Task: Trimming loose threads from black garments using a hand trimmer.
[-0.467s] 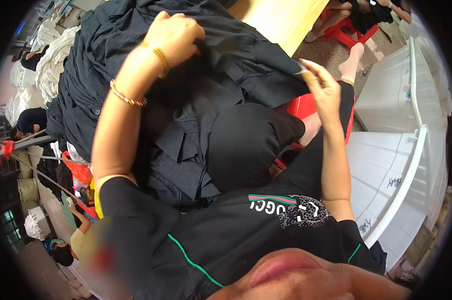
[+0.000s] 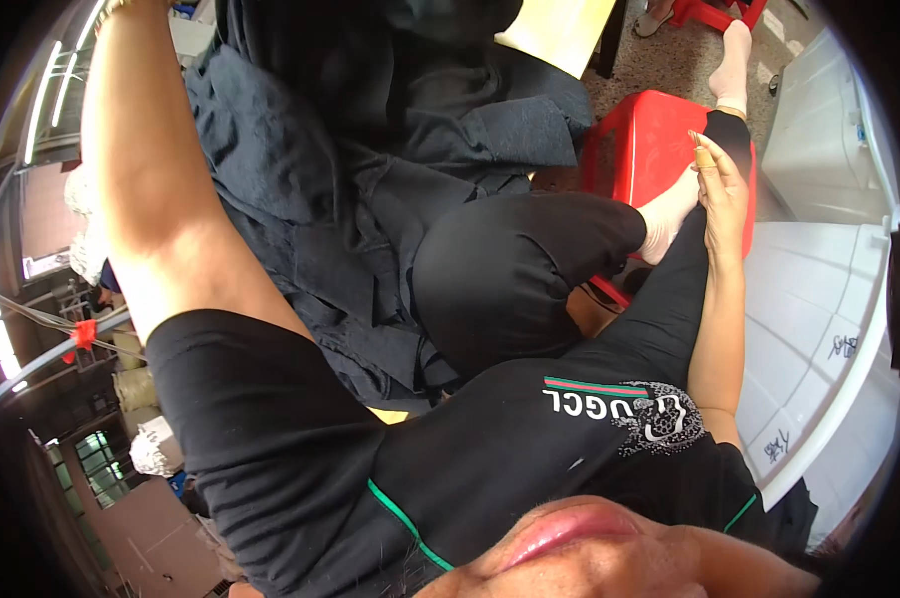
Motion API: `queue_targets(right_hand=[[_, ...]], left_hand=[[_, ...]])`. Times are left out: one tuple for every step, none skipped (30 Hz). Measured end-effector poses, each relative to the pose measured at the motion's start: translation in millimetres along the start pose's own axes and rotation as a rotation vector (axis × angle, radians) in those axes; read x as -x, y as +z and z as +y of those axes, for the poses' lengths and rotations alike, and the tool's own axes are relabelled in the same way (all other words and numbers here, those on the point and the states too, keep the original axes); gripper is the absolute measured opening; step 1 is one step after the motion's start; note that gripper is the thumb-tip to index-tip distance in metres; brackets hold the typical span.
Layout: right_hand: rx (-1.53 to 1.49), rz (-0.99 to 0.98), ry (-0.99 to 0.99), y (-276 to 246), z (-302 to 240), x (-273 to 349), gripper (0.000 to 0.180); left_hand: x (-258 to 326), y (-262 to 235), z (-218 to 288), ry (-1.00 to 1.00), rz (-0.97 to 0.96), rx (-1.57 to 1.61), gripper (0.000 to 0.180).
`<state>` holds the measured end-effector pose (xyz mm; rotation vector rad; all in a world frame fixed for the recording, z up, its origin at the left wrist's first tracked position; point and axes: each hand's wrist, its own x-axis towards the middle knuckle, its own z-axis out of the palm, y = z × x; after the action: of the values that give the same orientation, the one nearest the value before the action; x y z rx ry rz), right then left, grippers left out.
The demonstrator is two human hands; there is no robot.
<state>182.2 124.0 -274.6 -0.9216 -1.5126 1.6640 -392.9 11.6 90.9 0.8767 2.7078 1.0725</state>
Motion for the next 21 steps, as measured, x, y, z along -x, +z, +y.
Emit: queue_targets(right_hand=[[0.003,0.008,-0.010,1,5,0,0.032],[0.008,0.013,-0.015,3,9,1,0.031],[-0.011,0.022,-0.010,5,12,1,0.031],[0.008,-0.020,-0.012,9,15,1,0.031],[0.022,-0.071,-0.020,15,17,1,0.030],[0.040,0.031,0.001,-8,21,6,0.030],[0.034,-0.026,0.033,0,17,6,0.030],[0.031,-0.088,0.069,10,16,5,0.030],[0.037,-0.043,0.077,3,19,6,0.030],[0.039,-0.054,0.043,4,21,7,0.032],[0.042,-0.066,0.013,5,22,7,0.033],[0.045,-0.034,0.021,-2,24,10,0.033],[0.033,-0.045,-0.005,1,23,9,0.033],[0.021,-0.062,-0.027,5,23,9,0.033],[0.021,-0.050,-0.026,4,26,9,0.032],[0.020,-0.045,-0.020,3,27,10,0.032],[0.018,-0.048,0.022,2,25,11,0.032],[0.018,-0.050,0.064,1,24,13,0.032],[0.011,-0.061,0.066,0,28,11,0.031],[0.020,-0.055,0.075,-3,31,10,0.031],[-0.001,-0.051,0.030,-2,36,9,0.031]], left_hand=[[15,19,-10,0.124,0.063,0.103,0.022],[19,23,-21,0.070,0.082,0.186,0.022],[22,27,-31,0.025,0.000,0.228,0.020],[26,18,-50,-0.031,-0.067,0.268,0.018],[29,-9,-77,0.059,-0.237,0.170,0.013],[93,82,-9,0.182,-0.347,0.371,0.008],[91,46,-30,0.074,-0.356,0.264,0.010],[68,7,-70,0.192,-0.515,0.181,0.031],[78,31,-58,0.096,-0.491,0.095,0.032],[84,22,-64,0.076,-0.574,0.095,0.031],[93,15,-64,0.110,-0.642,0.077,0.031],[135,34,-23,0.211,-0.767,0.052,0.031],[158,27,-13,0.229,-0.835,0.104,0.029],[161,10,-15,0.167,-0.967,0.075,0.035],[177,13,-9,0.221,-0.987,0.009,0.039],[189,12,-7,0.211,-1.027,-0.005,0.038],[200,11,-6,0.197,-1.063,-0.015,0.037],[209,15,-4,0.213,-1.144,-0.002,0.038],[217,20,-2,0.325,-1.169,-0.084,0.024],[231,33,17,0.445,-1.196,-0.160,0.015],[225,31,22,0.378,-1.230,-0.224,0.020]])
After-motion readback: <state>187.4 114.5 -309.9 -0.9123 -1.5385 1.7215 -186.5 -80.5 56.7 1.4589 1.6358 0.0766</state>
